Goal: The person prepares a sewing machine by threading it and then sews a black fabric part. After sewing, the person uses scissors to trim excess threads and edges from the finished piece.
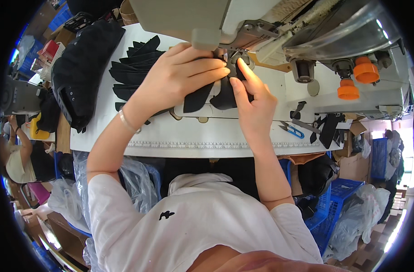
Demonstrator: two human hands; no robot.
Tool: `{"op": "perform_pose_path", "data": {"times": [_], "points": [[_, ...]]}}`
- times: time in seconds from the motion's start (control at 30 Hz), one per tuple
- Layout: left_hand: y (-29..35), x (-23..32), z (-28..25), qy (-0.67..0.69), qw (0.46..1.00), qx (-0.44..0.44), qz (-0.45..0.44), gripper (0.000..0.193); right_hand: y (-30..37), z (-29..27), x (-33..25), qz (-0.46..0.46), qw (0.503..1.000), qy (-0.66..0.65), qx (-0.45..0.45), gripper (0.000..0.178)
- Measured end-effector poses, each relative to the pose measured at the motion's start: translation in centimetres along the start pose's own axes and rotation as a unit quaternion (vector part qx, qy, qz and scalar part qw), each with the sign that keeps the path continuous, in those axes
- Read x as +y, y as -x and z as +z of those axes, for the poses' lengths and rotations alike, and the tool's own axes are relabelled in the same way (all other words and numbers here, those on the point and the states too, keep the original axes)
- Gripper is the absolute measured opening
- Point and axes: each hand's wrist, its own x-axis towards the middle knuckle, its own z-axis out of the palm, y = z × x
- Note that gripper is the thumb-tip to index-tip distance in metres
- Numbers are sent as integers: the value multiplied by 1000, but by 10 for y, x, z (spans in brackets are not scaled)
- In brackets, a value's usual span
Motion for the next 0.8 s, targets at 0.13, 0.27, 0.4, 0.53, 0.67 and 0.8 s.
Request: {"op": "perform_pose_path", "data": {"times": [0.13,0.27,0.4,0.53,0.67,0.8], "points": [[-5,34,-25,80,989,-61,-110,62,3,2,9,-35,999,-4,6,44],[-19,66,-6,-33,974,-43,-220,47,4,4,8,-28,1000,1,2,46],[-19,70,30,-164,961,75,-210,39,3,4,9,-39,999,-18,1,45],[-16,66,42,-185,953,168,-172,36,5,6,9,-29,999,-26,5,45],[-15,67,46,-197,948,185,-168,34,6,8,6,-6,1000,-27,5,43],[-15,66,46,-207,945,193,-164,33,6,10,5,-2,999,-49,9,43]]}}
